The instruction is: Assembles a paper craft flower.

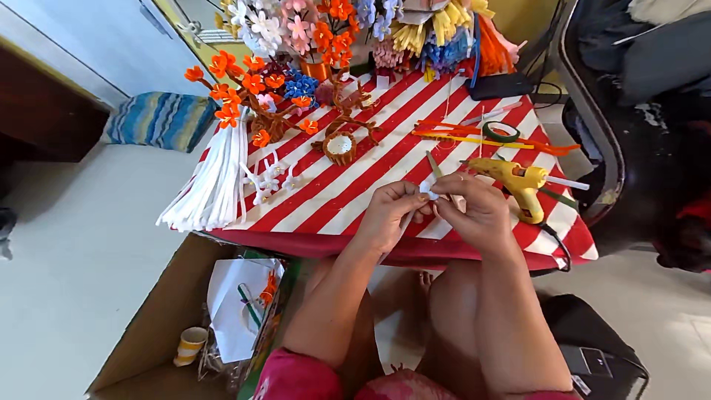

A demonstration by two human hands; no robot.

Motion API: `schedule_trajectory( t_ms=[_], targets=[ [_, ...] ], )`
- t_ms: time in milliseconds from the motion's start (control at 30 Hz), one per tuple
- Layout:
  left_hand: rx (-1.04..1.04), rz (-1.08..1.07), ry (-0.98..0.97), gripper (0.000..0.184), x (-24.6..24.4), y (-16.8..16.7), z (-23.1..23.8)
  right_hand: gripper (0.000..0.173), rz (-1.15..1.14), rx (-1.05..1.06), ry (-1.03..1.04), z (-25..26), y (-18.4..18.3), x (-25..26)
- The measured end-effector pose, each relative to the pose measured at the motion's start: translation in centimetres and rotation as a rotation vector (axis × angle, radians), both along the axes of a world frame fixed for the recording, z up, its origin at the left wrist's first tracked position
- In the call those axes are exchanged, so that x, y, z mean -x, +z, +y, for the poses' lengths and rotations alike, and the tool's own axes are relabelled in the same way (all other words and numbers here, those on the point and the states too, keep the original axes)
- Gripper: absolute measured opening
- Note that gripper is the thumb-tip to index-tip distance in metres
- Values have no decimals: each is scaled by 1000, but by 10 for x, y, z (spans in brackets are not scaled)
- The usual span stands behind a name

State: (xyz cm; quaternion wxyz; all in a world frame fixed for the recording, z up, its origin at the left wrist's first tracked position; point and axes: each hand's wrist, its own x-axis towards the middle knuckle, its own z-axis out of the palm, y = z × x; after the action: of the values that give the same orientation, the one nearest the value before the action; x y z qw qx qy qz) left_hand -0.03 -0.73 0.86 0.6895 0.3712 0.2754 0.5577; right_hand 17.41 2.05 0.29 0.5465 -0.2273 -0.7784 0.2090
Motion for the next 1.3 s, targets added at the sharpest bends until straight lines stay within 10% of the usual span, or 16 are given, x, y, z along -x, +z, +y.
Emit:
schedule_trajectory(
  t_ms=[300,1067,1300],
  targets=[
    [134,-102,-260,29,-5,5,7,5,-79,-39,-21,-3,8,-23],
    [-243,73,-2,18,-20,-8,3,8,-122,-103,-129,-6,10,-19],
    [-911,632,349,13,-22,-18,10,10,-37,315,14,-14,15,-25]
  ],
)
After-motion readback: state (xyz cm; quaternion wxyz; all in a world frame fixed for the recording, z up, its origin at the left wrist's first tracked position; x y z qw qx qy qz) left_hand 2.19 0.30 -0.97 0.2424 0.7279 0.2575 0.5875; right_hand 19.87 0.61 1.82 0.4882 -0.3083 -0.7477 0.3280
